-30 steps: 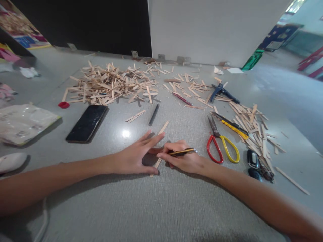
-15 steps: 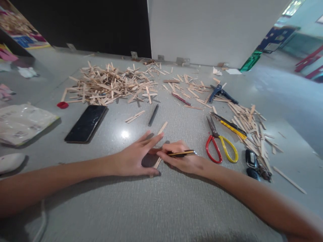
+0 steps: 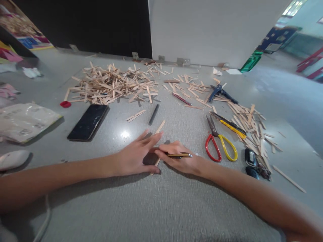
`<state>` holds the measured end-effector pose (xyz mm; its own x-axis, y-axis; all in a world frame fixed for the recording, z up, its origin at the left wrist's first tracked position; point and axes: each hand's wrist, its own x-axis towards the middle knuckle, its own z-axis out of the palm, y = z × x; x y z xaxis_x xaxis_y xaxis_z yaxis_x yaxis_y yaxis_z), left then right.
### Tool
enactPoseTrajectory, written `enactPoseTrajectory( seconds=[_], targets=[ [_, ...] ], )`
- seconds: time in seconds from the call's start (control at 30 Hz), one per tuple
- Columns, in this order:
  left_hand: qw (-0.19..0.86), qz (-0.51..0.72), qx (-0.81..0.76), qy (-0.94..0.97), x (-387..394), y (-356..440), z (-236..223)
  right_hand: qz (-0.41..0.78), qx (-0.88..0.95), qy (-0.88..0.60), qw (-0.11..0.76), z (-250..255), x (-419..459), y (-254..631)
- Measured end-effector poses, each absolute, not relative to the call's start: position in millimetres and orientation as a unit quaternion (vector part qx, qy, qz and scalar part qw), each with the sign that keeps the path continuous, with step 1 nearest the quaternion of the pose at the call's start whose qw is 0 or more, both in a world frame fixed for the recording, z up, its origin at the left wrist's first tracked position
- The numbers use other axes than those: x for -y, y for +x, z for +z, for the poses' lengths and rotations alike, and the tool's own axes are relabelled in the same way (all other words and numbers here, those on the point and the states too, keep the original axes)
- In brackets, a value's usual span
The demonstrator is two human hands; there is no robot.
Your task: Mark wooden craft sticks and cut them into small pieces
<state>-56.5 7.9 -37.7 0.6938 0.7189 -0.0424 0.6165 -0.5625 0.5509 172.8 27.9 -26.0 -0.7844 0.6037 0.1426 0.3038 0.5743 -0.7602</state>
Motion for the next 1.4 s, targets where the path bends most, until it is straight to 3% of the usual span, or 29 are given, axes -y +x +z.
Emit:
enactPoseTrajectory(
  seconds=[0.53, 0.93, 1.4],
  targets=[
    [0.279, 0.093, -0.382, 0.876, -7.3, -55.5, -38.4, 0.415, 0.841, -0.282, 0.202, -25.1, -28.4, 172.5],
    [0.284, 0.070, -0.400, 0.869, -7.9, -54.7, -34.6, 0.330, 0.881, -0.237, 0.241, -33.8, -29.8, 172.3],
    [0.266, 0.073, -0.390, 0.879, -8.0, -53.7, -38.0, 0.392, 0.843, -0.304, 0.209, -30.7, -28.5, 173.6]
  ],
)
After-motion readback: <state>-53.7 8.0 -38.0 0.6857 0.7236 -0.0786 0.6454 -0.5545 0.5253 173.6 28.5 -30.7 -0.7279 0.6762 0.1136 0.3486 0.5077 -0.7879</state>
